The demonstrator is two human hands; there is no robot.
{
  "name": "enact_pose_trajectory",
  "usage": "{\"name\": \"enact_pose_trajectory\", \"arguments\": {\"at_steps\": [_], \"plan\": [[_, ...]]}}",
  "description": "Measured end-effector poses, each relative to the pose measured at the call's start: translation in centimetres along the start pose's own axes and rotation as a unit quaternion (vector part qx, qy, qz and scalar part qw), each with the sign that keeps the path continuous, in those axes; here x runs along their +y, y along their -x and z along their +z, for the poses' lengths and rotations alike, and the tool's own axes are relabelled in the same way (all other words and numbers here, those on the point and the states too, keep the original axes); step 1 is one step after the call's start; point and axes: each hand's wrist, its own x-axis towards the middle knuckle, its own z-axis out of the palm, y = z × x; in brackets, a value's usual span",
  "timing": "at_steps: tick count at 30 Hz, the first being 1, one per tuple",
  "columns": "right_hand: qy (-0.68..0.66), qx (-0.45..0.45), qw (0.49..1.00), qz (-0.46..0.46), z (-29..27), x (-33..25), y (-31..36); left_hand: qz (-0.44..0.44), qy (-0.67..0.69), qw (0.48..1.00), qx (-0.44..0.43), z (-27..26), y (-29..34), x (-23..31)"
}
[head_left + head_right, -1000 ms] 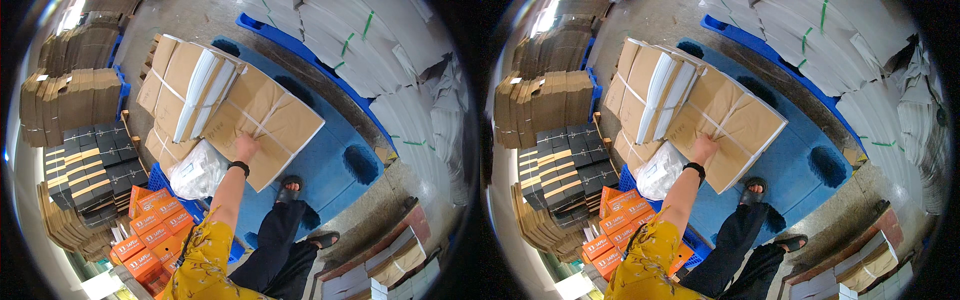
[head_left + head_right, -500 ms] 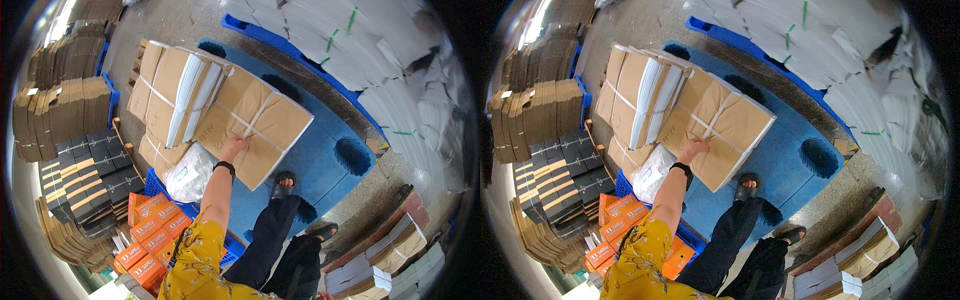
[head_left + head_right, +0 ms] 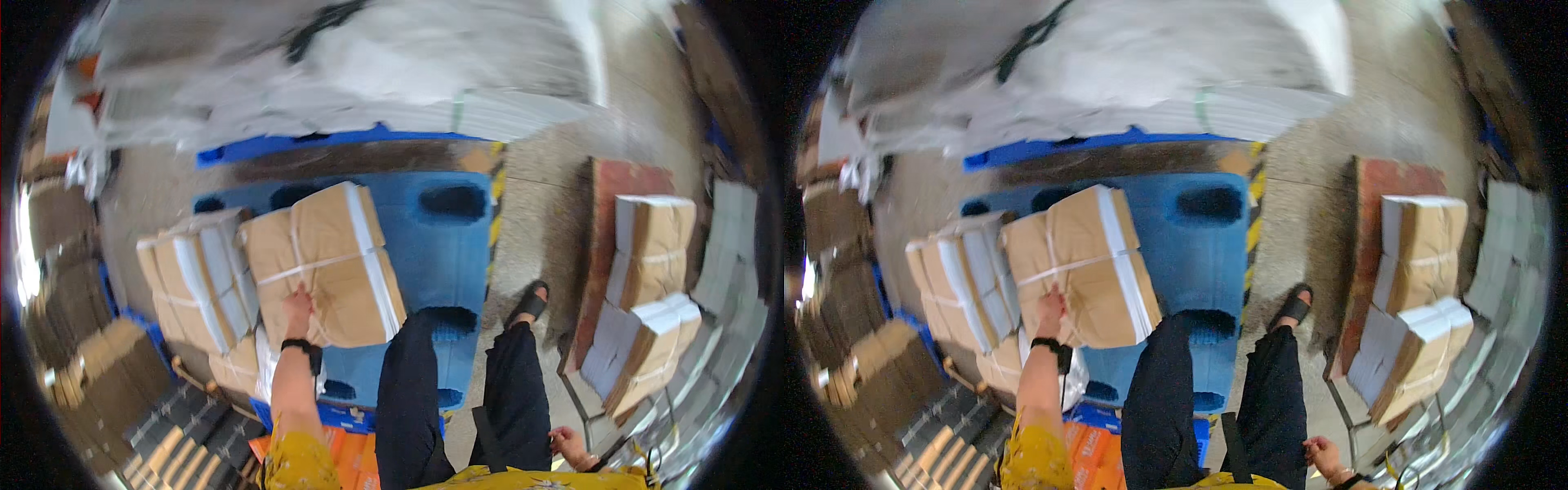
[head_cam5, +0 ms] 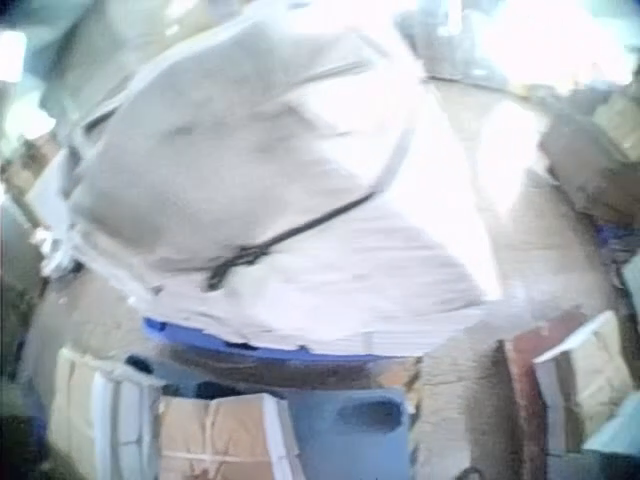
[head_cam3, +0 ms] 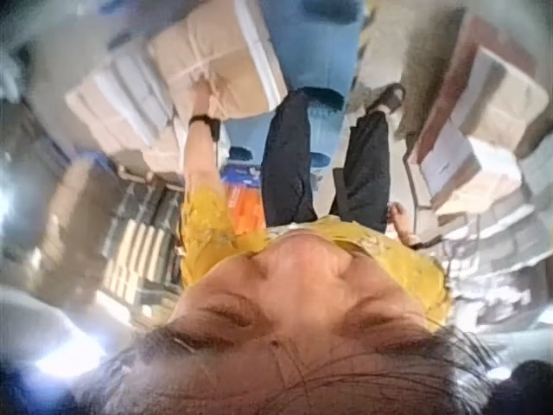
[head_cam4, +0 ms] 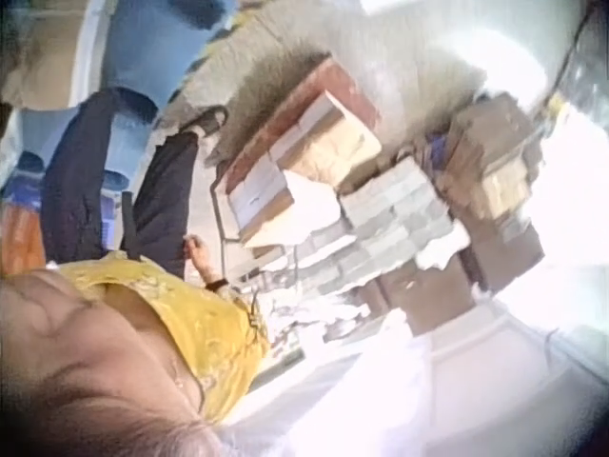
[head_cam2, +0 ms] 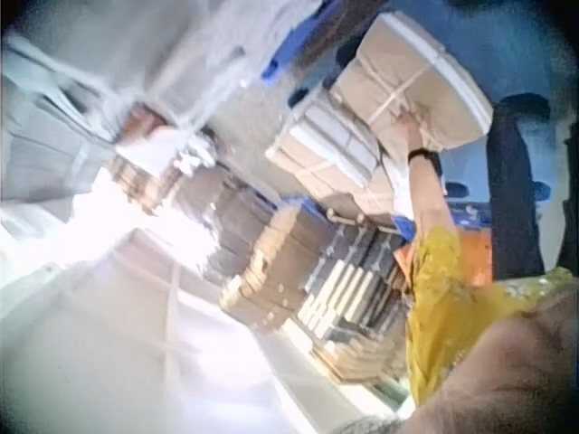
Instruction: The person transfers a plastic-wrapped bundle and several brown paper packages from a pallet onto a cart. They then push the cart through the warehouse, stopping briefly to rearrange the packages before continuing toward an elevator.
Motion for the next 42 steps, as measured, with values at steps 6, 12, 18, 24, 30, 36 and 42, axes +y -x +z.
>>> {"name": "enact_pose_trajectory", "arguments": {"at_steps": [6, 12, 18, 24, 30, 36, 42], "plan": [[0.071, 0.025, 0.997, -0.022, 0.6, -1.1, -1.1, 0.001, 0.076, 0.991, -0.109, 1.9, 7.6, 6.5], [0.032, 0.037, 0.931, -0.362, 4.6, -10.6, -9.3, -0.038, 0.059, 0.980, -0.187, 8.4, 21.2, 10.5], [-0.303, -0.002, 0.872, -0.383, 5.2, -14.7, -13.7, -0.001, -0.025, 0.977, -0.211, 16.8, 35.1, 15.6], [-0.518, -0.003, 0.807, -0.282, -5.2, -10.7, -9.1, 0.106, -0.186, 0.939, -0.269, 26.7, 50.1, 24.0], [-0.670, 0.089, 0.663, -0.322, -10.6, -8.7, -7.2, 0.244, -0.282, 0.858, -0.353, 35.2, 63.6, 30.4], [-0.787, 0.162, 0.487, -0.344, -16.8, -8.9, -6.3, 0.363, -0.330, 0.774, -0.401, 43.5, 76.2, 33.3], [-0.787, 0.183, 0.507, -0.300, -16.0, -6.7, -9.3, 0.463, -0.341, 0.705, -0.416, 57.6, 82.0, 31.5]]}}
